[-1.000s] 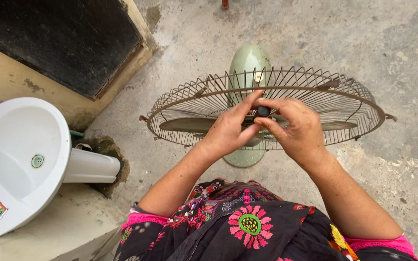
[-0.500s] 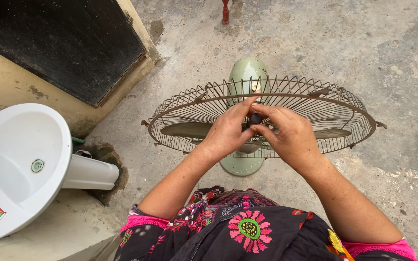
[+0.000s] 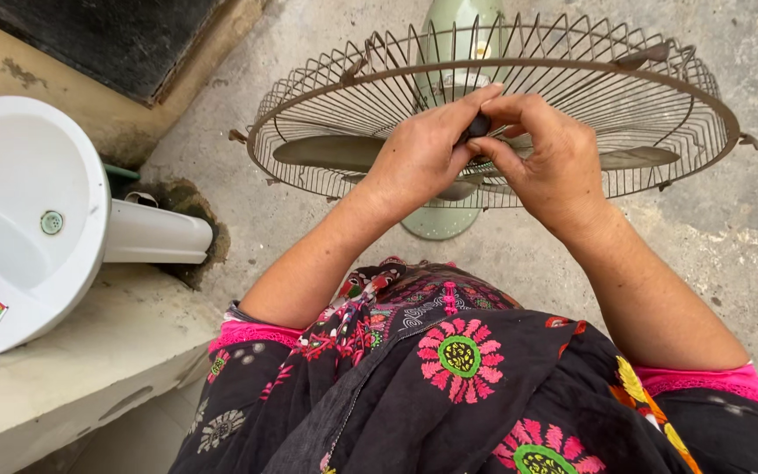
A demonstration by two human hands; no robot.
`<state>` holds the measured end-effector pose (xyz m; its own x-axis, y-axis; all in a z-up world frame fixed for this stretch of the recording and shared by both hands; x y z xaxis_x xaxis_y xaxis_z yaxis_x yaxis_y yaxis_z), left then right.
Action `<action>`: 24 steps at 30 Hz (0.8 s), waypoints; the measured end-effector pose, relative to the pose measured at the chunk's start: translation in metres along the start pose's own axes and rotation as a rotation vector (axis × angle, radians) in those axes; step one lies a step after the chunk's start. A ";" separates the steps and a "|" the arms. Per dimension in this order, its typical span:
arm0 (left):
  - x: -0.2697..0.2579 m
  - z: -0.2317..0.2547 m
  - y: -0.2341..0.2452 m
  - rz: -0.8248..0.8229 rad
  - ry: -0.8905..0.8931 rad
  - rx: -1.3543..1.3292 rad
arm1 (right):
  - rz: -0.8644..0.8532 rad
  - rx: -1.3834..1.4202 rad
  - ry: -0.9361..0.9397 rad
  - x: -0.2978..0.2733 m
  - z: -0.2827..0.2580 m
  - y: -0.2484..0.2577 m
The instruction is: The person uses a screwdriver to remove the central nut and then detaches the fan blades from the motor housing. They place the blades aside and continue to unscrew the central hub nut from the fan's motor assembly.
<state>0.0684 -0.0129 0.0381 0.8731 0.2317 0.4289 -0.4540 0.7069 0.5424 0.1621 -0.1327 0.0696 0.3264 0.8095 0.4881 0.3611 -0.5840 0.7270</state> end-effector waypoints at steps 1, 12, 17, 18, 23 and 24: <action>0.001 0.002 0.001 0.010 -0.022 -0.001 | 0.006 -0.001 0.015 0.000 -0.001 0.001; -0.006 -0.001 0.000 0.008 -0.013 0.014 | -0.017 0.000 0.025 -0.018 0.007 -0.004; -0.009 0.009 0.000 0.044 -0.070 0.004 | 0.011 -0.019 0.020 -0.028 0.008 0.005; -0.010 0.010 0.000 0.048 -0.068 -0.011 | 0.018 -0.024 0.019 -0.030 0.008 0.008; -0.011 0.021 0.002 0.057 -0.093 -0.044 | 0.064 0.000 0.042 -0.039 0.012 0.019; -0.011 0.024 0.003 0.060 -0.101 -0.041 | 0.061 -0.006 0.035 -0.040 0.014 0.020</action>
<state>0.0529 -0.0294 0.0526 0.8211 0.2072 0.5319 -0.4958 0.7207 0.4846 0.1682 -0.1774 0.0582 0.3165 0.7740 0.5484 0.3358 -0.6321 0.6983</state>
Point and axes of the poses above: each hand's wrist, its own x-axis towards the middle knuckle, its own y-axis out of the back of the hand, z = x × y, the point moved 6 cm from there along x, towards the middle knuckle, and after that the axes turned 9 degrees about -x, right-handed, at the moved point
